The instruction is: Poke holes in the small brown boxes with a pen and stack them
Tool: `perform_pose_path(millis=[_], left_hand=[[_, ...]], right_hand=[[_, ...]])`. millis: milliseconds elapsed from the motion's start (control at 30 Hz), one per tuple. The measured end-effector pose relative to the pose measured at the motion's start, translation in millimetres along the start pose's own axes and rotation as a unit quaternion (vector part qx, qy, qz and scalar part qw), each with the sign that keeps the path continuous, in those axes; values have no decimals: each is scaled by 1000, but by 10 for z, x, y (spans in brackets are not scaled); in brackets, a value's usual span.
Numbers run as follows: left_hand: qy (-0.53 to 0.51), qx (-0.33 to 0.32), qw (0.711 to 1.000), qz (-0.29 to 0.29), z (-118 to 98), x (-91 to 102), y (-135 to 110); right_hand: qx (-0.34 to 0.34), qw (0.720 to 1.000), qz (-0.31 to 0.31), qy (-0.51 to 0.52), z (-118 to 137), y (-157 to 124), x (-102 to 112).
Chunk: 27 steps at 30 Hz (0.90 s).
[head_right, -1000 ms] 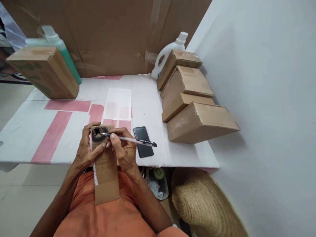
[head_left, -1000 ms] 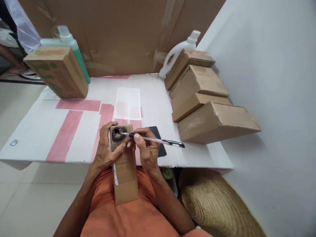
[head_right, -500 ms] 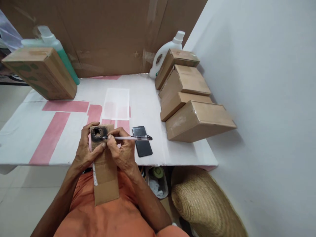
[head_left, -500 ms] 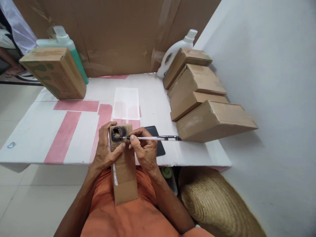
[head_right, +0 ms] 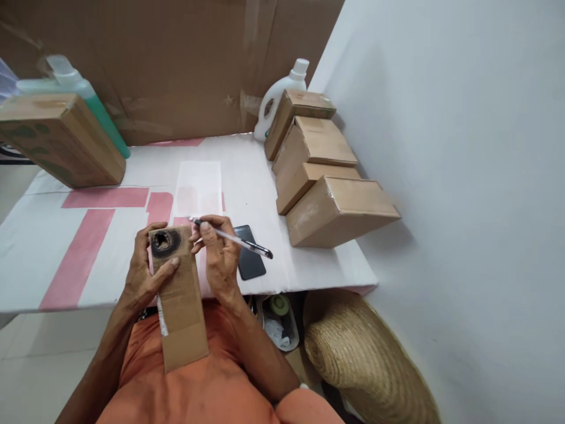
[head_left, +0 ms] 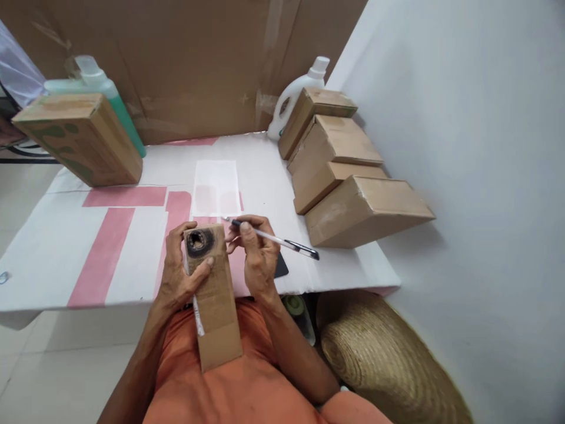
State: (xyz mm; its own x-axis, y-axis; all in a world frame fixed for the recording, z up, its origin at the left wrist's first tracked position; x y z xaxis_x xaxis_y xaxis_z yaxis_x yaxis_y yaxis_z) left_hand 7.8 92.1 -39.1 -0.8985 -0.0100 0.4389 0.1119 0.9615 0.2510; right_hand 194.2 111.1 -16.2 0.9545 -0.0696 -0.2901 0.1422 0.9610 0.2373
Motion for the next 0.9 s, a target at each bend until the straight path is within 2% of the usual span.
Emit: perform_pose_path(millis=[67, 133, 167, 233, 267, 300, 333, 467, 633, 700, 767, 833, 900], left_hand=[[-8, 11, 1000, -2, 3, 34, -14], [-6, 16, 1000, -9, -6, 69, -28], [-3, 15, 1000, -12, -15, 84, -32], [2, 15, 1000, -18, -29, 103, -33], [3, 15, 1000, -19, -32, 107, -30], [3, 17, 1000, -19, -32, 109, -25], [3, 18, 1000, -18, -31, 109, -19], [9, 18, 1000, -15, -21, 108, 1], [2, 25, 1000, -14, 3, 101, 1], [0, 26, 1000, -17, 19, 104, -7], [-2, 28, 999, -17, 46, 111, -13], [-3, 28, 999, -15, 78, 117, -15], [1, 25, 1000, -11, 106, 119, -12]], right_hand=[[8, 997, -42, -59, -28, 115, 195], [-37, 980, -19, -193, -147, 232, 329], [-80, 953, 26, -290, -251, 272, 350], [-173, 853, 140, -473, -516, 266, 340], [-206, 799, 184, -534, -641, 229, 323], [-229, 759, 213, -572, -746, 185, 296], [-242, 735, 227, -591, -830, 142, 260], [-254, 714, 228, -611, -1006, 34, 113], [-252, 703, 235, -622, -935, -12, 111], [-236, 710, 215, -628, -813, -25, 210], [-214, 711, 162, -650, -659, -37, 397], [-220, 693, 105, -678, -542, -71, 652], [-257, 669, 81, -692, -512, -128, 902]])
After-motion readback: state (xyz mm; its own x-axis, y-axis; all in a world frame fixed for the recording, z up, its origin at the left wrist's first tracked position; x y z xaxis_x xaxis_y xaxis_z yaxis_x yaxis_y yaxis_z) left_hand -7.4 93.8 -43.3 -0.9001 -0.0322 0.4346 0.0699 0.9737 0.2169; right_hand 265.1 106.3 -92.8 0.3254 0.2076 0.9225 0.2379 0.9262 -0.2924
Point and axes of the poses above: each hand's wrist, its own y-axis towards the middle knuckle, its own x-axis out of the back of the hand, z = x × y, the point moved 6 cm from there along y, towards the middle knuckle, and after that the axes turned 6 degrees about z, right-handed, at the moved point
